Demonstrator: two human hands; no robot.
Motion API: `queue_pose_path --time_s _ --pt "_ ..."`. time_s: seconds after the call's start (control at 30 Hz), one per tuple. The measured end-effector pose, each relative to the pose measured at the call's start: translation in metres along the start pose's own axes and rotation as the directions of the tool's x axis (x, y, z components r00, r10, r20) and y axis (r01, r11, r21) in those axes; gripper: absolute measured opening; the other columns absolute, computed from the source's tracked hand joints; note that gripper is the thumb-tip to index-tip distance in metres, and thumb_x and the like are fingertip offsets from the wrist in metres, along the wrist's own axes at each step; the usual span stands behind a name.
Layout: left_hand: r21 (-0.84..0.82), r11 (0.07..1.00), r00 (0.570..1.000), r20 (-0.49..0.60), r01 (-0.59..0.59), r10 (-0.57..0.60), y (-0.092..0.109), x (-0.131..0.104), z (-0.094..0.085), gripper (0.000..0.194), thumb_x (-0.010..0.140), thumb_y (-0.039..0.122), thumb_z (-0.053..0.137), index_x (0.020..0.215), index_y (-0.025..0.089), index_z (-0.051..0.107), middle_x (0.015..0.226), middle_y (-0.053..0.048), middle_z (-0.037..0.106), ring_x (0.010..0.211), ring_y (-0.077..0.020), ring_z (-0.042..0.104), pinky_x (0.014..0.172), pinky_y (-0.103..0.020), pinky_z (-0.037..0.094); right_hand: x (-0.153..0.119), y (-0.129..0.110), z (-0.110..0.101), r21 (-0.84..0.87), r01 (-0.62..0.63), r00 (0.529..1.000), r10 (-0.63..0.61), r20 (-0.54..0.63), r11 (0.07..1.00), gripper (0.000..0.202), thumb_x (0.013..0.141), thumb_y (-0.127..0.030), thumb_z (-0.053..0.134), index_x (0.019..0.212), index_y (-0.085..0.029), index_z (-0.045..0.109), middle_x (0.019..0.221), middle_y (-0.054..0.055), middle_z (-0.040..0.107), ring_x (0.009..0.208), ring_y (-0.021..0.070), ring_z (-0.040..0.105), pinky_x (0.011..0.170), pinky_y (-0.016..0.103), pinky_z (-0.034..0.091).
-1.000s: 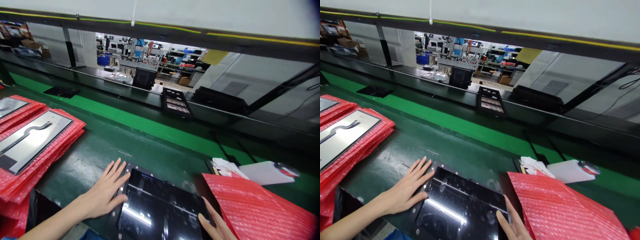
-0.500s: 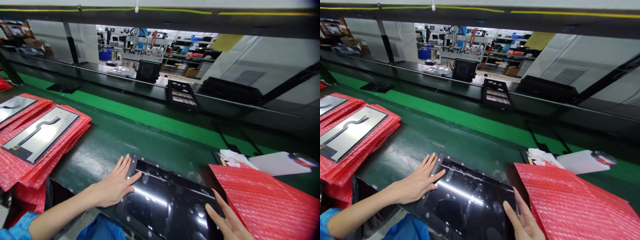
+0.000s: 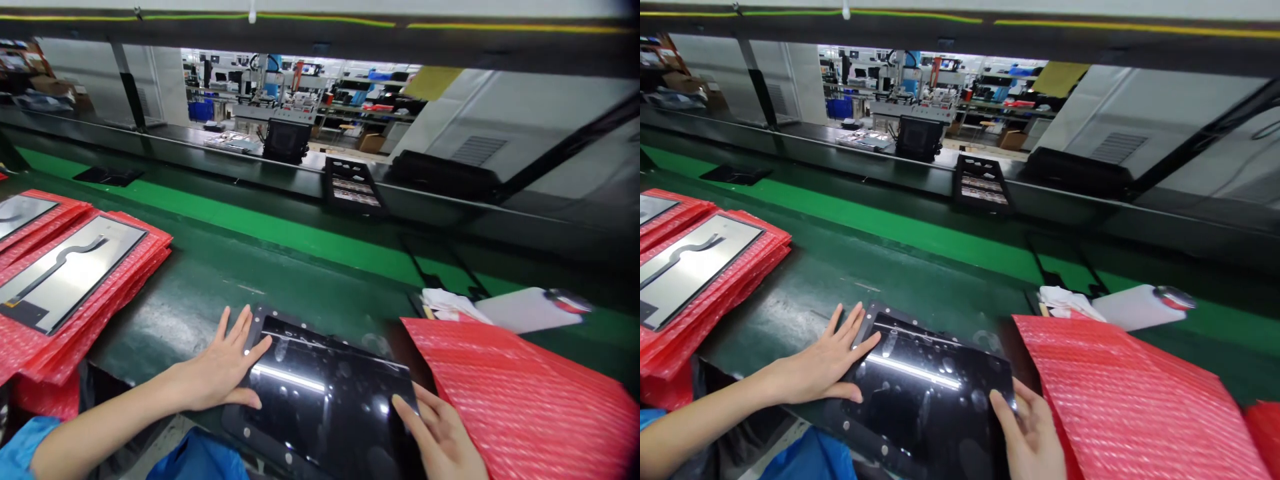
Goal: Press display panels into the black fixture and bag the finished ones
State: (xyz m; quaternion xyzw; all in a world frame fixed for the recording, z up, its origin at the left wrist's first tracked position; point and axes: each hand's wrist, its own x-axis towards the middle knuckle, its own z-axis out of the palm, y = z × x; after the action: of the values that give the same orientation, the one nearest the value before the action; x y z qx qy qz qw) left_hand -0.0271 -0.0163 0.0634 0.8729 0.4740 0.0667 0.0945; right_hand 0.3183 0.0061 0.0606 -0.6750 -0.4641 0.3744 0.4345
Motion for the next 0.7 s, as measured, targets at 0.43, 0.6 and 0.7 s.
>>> queue_pose_path --time_s 0.43,0.6,0.7 --pt "0.339 0.94 0.956 -0.267 -0.024 0.121 -0.015 -0.003 0.041 0.085 0.085 0.071 0.052 0.154 0.026 0.03 0.156 -0.021 0.033 0.147 -0.0418 0.022 0.112 -0.069 0.014 0.018 0.013 -0.029 -0.474 0.516 0.849 -0.498 0.174 0.714 0.027 0.099 -0.029 0.044 0.117 -0.025 0.064 0.099 0.006 0.062 0.098 0.0238 0.057 0.088 0.044 0.05" --pt "0.332 0.943 0.951 -0.298 0.016 0.089 -0.012 -0.003 0.05 0.077 0.088 0.06 0.052 0.153 0.027 0.031 0.158 -0.021 0.029 0.145 -0.0435 0.025 0.112 -0.071 0.011 0.021 0.019 -0.026 -0.671 0.624 0.738 -0.583 0.339 0.4 0.052 0.09 -0.004 0.038 0.136 -0.023 0.052 0.103 0.008 0.06 0.093 0.0244 0.057 0.078 0.043 0.053" --pt "0.29 0.956 0.956 -0.291 0.054 0.035 -0.009 -0.004 0.053 0.077 0.087 0.052 0.055 0.155 0.028 0.027 0.16 -0.018 0.026 0.145 -0.0432 0.025 0.114 -0.068 0.012 0.019 0.019 -0.025 -0.758 0.631 0.699 -0.546 0.462 0.166 0.056 0.086 0.002 0.038 0.137 -0.017 0.051 0.103 0.01 0.063 0.09 0.0268 0.056 0.075 0.045 0.051"
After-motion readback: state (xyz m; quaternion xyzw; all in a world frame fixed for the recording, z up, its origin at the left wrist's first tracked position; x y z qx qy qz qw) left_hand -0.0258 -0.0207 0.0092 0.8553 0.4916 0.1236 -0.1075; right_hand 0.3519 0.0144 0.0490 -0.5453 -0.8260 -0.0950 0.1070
